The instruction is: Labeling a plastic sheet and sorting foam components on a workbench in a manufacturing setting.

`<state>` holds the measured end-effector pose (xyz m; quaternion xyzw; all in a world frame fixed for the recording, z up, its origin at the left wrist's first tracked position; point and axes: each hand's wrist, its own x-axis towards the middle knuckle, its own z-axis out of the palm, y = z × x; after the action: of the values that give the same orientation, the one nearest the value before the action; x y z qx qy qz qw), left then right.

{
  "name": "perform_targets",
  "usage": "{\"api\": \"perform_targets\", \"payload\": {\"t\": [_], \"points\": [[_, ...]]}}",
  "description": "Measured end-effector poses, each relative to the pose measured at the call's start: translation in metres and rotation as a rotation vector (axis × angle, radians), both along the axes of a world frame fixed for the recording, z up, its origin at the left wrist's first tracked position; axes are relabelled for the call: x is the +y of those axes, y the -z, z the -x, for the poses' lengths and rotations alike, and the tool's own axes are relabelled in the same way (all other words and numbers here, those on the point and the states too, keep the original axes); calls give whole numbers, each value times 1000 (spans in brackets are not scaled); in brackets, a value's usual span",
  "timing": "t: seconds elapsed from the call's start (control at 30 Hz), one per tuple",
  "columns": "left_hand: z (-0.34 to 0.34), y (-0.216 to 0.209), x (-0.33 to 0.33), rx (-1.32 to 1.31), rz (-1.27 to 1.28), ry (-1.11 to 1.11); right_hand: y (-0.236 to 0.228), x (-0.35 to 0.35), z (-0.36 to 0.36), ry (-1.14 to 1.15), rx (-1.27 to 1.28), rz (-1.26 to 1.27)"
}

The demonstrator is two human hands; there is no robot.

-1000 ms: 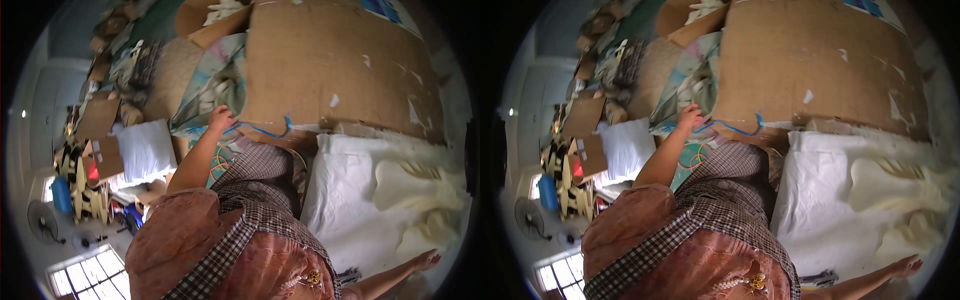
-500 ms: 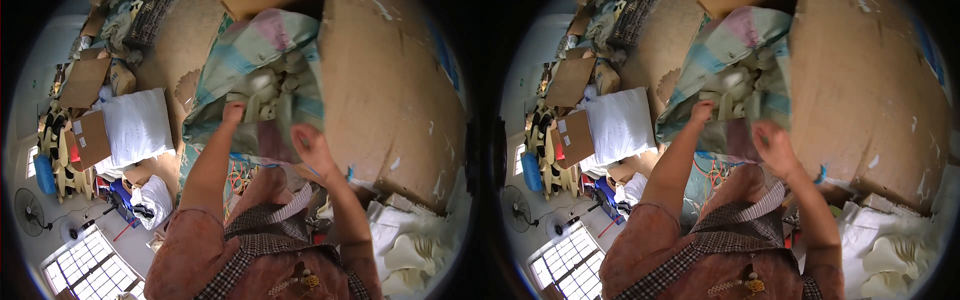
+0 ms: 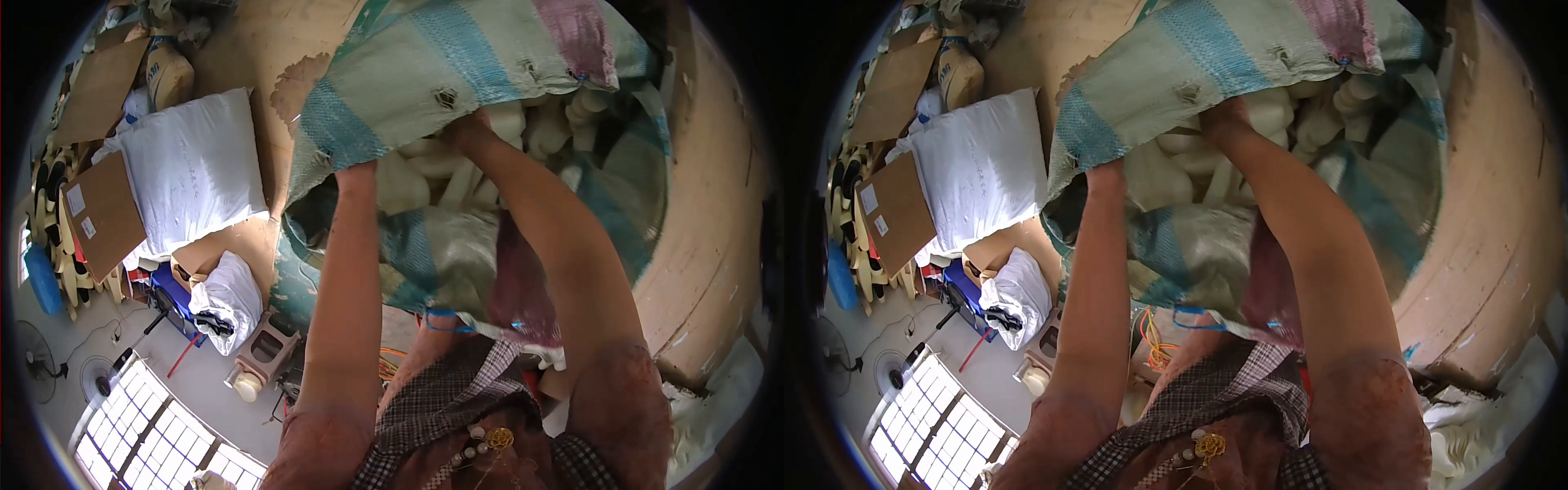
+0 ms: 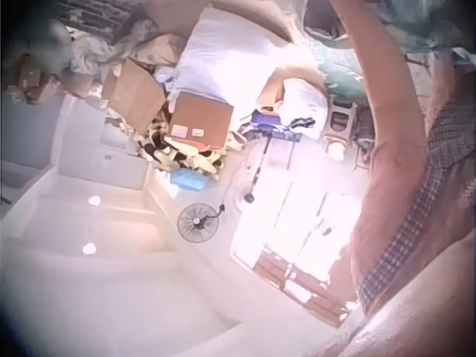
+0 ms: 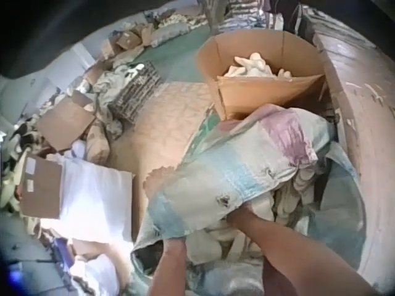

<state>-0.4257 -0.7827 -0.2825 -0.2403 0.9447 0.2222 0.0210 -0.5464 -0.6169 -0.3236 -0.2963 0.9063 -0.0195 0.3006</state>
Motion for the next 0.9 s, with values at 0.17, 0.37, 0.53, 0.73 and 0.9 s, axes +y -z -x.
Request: {"api": "perform_targets", "payload": {"t": [0.17,0.37,0.53,0.73,0.9], "points": [[-5,0,3,21,-243,-135,67,-15,-8,92,-149,715],[14,-9,31,85,-606,-148,76,59,6,230,-155,1493],[17,-32,-8,138,-1095,-755,-135,111,-41,248,197,610],[20,-19,13,-281,-1128,-514,-301,287,-137,666,377,1490],[-1,-51,134,-337,-805,-240,-361,499,-336,1721,481,1283]]}}
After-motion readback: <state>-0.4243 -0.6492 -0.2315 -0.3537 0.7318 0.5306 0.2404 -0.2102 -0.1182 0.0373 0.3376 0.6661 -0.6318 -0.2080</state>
